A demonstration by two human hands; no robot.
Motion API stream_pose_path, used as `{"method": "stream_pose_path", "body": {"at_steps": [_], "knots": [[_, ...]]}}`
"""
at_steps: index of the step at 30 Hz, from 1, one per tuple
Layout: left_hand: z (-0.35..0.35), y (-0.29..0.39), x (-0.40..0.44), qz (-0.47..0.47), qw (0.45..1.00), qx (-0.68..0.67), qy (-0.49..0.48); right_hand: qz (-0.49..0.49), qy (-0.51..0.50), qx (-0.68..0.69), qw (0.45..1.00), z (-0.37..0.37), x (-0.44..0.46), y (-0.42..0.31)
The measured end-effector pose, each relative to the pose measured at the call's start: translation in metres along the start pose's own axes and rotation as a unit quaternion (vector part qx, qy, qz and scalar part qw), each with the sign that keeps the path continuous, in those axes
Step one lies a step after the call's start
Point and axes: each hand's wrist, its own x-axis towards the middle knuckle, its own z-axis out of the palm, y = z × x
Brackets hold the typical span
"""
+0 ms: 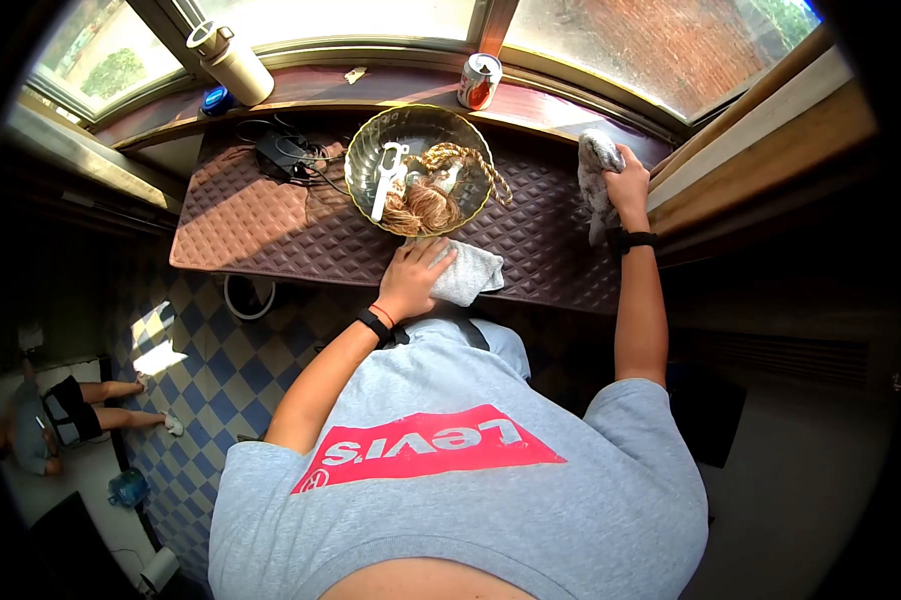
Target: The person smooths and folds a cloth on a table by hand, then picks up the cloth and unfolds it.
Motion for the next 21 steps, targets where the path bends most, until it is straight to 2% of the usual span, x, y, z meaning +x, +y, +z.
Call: {"method": "stream_pose_path", "body": {"at_steps": [4, 8, 12, 16, 18, 21], "knots": [[0.001, 0.001, 0.0, -0.004, 1.0, 0.001, 0.002, -0.068, 0.034, -0.012, 0.997, -0.007, 0.034, -0.02], [-0.001, 0.001, 0.001, -0.01, 1.0, 0.005, -0.001, -0.129, 0.083, -0.094, 0.984, -0.005, 0.052, -0.056], [0.001, 0.002, 0.001, -0.02, 1.0, -0.011, -0.006, -0.262, 0.169, -0.145, 0.939, 0.028, 0.069, -0.07], [-0.001, 0.003, 0.001, -0.018, 1.0, -0.008, -0.008, -0.214, -0.017, -0.167, 0.962, 0.089, 0.069, -0.061], [-0.001, 0.002, 0.002, -0.014, 1.0, -0.006, -0.004, -0.199, 0.007, -0.2, 0.959, 0.102, 0.066, -0.063], [-0.002, 0.001, 0.003, -0.016, 1.0, -0.007, 0.001, -0.187, -0.023, -0.201, 0.961, 0.099, 0.072, -0.065]]}}
